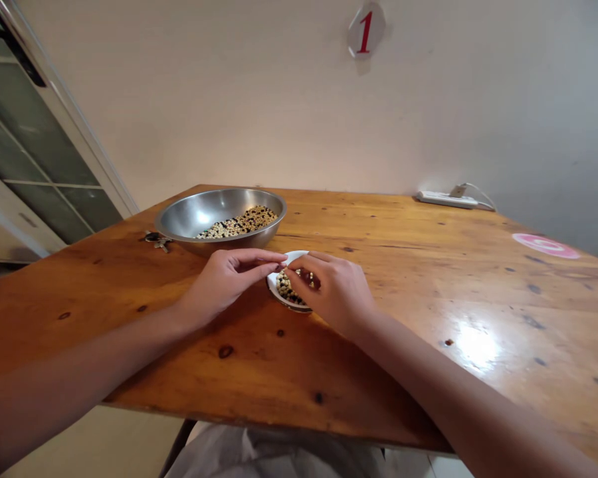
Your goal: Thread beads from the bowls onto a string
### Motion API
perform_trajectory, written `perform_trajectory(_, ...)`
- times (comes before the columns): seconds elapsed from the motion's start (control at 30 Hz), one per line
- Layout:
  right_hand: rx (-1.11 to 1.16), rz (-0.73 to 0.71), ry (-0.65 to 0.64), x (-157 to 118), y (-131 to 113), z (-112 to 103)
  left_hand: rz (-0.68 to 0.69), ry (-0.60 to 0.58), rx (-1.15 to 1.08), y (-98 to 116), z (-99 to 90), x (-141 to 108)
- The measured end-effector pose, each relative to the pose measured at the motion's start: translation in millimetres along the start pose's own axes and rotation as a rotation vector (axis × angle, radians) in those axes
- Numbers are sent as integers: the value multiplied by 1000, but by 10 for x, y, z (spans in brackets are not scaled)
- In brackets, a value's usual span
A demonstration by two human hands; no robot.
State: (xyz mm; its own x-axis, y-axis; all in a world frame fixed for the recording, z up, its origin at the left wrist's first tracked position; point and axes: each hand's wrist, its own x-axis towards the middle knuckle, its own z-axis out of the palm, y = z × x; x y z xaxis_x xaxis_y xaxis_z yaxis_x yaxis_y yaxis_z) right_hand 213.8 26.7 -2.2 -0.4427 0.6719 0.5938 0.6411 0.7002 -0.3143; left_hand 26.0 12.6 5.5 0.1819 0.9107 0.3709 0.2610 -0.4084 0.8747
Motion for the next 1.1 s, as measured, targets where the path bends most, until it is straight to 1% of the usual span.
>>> perform_trajectory(0.1, 7, 16, -11, 7, 8, -3, 7, 14, 4, 15, -11, 4)
perform_trajectory(0.27, -1, 30, -22, 18, 25, -14, -6, 74, 20, 17, -27, 15)
perform_trajectory(0.37, -16, 41, -32, 22, 37, -18, 11, 92, 32, 10, -35, 35)
perform_trajectory(0.43, -24, 45, -39, 25, 48, -19, 27, 106, 32, 5, -55, 57)
perform_trajectory(0.57, -36, 68, -53, 33, 68, -25, 14, 140, -1, -10, -117, 97)
perform_trajectory(0.67, -24, 86, -49, 36, 62, -32, 23, 132, -1, -30, -134, 102)
perform_trajectory(0.77, -2, 84, -20, 33, 37, -33, 57, 101, 36, -39, -95, 78)
perform_trajectory(0.93, 6, 6, 20, 20, 21, -10, 19, 42, 28, -1, -15, 38)
perform_trajectory(1.0, -12, 10, 28, 16, 35, 3, 8, 42, 22, 7, -21, 35)
perform_trajectory(1.1, -26, 35, 33, 19, 73, 14, 4, 79, -3, -7, -61, 42)
